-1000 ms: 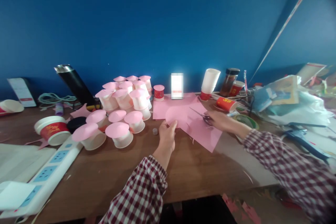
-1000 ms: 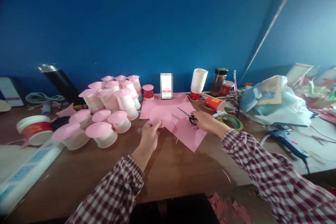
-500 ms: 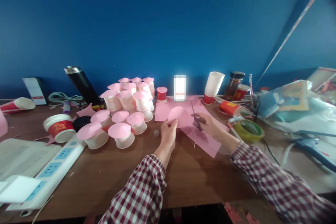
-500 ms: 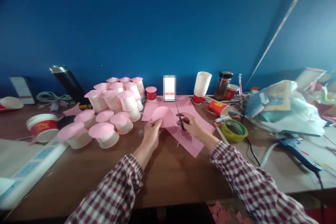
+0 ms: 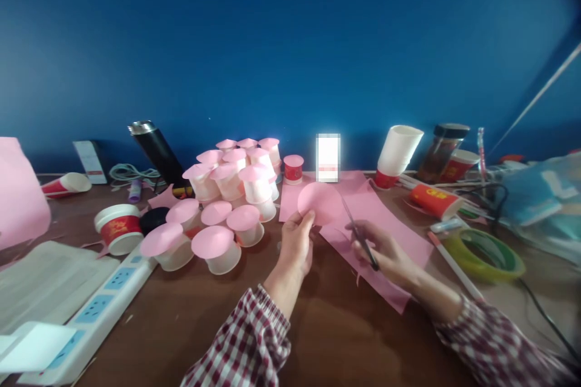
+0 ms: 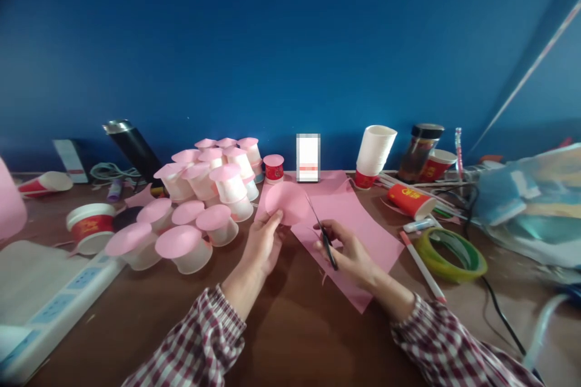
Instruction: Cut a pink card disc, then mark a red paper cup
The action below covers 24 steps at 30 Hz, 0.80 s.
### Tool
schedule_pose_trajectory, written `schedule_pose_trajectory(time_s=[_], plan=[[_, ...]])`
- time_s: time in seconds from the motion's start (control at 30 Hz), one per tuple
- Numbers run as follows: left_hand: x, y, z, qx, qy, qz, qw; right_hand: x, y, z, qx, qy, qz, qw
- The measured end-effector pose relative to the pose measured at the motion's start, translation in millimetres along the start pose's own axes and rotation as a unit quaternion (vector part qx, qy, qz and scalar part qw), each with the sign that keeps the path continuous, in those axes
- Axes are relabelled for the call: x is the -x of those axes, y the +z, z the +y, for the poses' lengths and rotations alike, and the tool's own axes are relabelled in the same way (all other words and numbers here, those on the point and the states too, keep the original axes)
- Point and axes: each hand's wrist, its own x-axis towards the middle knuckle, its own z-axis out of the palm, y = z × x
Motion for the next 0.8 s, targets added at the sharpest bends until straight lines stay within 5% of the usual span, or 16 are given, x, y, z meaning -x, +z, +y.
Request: schedule_pose_trajectory(time_s=[0.27,0.53,0.8], plan=[[-7,-7.2,12,0.006,0.032,0.065,0.997,9,15,-7,0.044,0.016,-0.071,0.996],[2,-7.8,4,-0.013,0.007,0.016,1.000,10,15,-4,0.052,0.013,-0.058,0.997],[1,-8.3,2,-0.029,-0.006,0.038,0.999,10,17,-10,0.031,0.023,-0.064,0.997]])
